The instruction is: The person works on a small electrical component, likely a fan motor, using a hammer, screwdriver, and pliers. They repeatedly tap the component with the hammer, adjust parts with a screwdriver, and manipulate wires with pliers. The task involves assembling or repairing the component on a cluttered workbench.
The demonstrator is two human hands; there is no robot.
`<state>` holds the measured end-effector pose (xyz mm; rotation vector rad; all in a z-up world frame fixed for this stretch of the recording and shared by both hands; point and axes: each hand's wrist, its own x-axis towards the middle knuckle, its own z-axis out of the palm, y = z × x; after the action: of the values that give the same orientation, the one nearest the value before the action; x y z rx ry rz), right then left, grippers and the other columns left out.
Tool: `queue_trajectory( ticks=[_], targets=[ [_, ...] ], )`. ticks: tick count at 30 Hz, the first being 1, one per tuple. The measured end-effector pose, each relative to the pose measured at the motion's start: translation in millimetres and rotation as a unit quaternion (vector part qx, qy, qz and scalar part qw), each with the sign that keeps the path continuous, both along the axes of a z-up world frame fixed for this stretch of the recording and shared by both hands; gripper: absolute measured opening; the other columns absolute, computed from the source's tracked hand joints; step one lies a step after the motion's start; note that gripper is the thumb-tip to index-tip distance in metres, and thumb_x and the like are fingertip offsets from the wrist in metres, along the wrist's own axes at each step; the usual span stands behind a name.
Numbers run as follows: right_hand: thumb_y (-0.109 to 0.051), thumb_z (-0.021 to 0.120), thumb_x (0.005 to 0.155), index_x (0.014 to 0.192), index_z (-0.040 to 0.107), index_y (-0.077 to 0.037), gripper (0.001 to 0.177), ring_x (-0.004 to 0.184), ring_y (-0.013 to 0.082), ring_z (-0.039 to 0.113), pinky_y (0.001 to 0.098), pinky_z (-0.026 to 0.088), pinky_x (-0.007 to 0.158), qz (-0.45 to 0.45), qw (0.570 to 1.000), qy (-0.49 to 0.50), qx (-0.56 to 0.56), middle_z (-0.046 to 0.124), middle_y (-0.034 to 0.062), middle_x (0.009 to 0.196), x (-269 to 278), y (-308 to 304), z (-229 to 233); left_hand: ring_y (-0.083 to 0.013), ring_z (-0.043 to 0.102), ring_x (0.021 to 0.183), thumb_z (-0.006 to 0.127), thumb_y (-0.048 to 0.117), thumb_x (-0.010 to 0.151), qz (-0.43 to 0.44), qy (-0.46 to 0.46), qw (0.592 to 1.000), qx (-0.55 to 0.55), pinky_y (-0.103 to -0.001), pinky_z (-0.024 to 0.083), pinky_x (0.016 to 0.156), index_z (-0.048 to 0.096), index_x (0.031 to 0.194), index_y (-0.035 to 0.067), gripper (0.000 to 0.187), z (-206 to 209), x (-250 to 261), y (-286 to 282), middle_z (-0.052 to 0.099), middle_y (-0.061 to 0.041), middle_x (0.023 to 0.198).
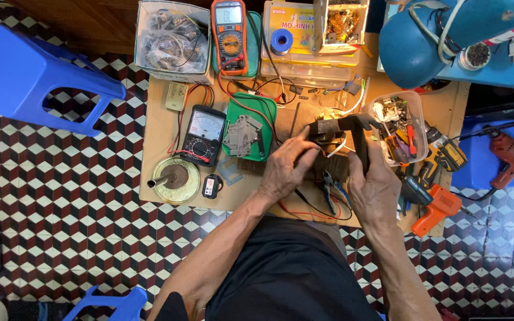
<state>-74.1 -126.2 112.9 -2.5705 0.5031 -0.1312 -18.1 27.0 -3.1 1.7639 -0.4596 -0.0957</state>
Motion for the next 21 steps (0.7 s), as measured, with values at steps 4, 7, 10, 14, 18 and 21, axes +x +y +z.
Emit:
queue_trajectory(
  ticks=[4,7,10,14,18,21],
  targets=[
    [-0.019,0.065,0.102,0.117,0.057,-0.004,0.023,0.067,0.0394,0.069,0.0468,0.053,0.056,-0.001,0.997,0.022,-0.077,0.068,0.0215,0.081,14,1,-7,-0.0313,0.072,0.117,0.054,0.018,0.104,0.056,0.118,0.991,0.004,-0.038,0.057,0.096,0.055,0.131,0.008,0.029,-7,17,0,0.067,-0.020,0.135],
    [-0.017,0.064,0.101,0.118,0.056,-0.003,0.023,0.068,0.0385,0.070,0.0468,0.054,0.055,0.031,0.998,0.009,-0.047,0.068,0.0220,0.080,13,-3,-5,-0.0373,0.070,0.108,0.064,0.015,0.096,0.027,0.025,0.998,0.059,-0.043,0.057,0.090,0.054,0.133,0.004,0.039,-12,34,-7,0.069,-0.022,0.120],
    [-0.015,0.061,0.100,0.123,0.056,-0.005,0.025,0.064,0.0363,0.069,0.0465,0.054,0.054,0.026,1.000,0.010,-0.013,0.068,0.0221,0.082,12,7,-7,-0.0409,0.069,0.106,0.072,0.015,0.091,-0.027,-0.030,0.997,0.071,-0.045,0.057,0.087,0.058,0.128,0.004,0.041,-14,44,-9,0.070,-0.021,0.115],
    [-0.018,0.065,0.100,0.121,0.060,-0.008,0.025,0.074,0.0373,0.069,0.0451,0.053,0.061,0.007,1.000,-0.016,0.008,0.070,0.0216,0.089,3,11,-2,-0.0397,0.069,0.106,0.077,0.016,0.090,-0.045,0.001,0.997,0.064,-0.044,0.057,0.085,0.060,0.128,0.008,0.042,-13,51,-10,0.072,-0.020,0.116],
    [-0.022,0.064,0.098,0.132,0.061,-0.010,0.036,0.069,0.0280,0.069,0.0402,0.052,0.061,-0.115,0.990,0.019,0.076,0.070,0.0188,0.085,-29,-3,9,-0.0384,0.071,0.105,0.076,0.018,0.091,-0.055,0.046,0.995,0.074,-0.043,0.057,0.083,0.063,0.127,0.014,0.038,-18,57,-9,0.075,-0.017,0.111],
    [-0.026,0.061,0.101,0.133,0.061,-0.009,0.036,0.068,0.0230,0.067,0.0375,0.052,0.061,-0.182,0.976,0.043,0.108,0.069,0.0170,0.083,-50,-26,10,-0.0347,0.074,0.104,0.075,0.019,0.093,-0.047,0.073,0.994,0.071,-0.041,0.059,0.081,0.064,0.125,0.015,0.034,-19,57,-11,0.076,-0.015,0.108]
  ],
)
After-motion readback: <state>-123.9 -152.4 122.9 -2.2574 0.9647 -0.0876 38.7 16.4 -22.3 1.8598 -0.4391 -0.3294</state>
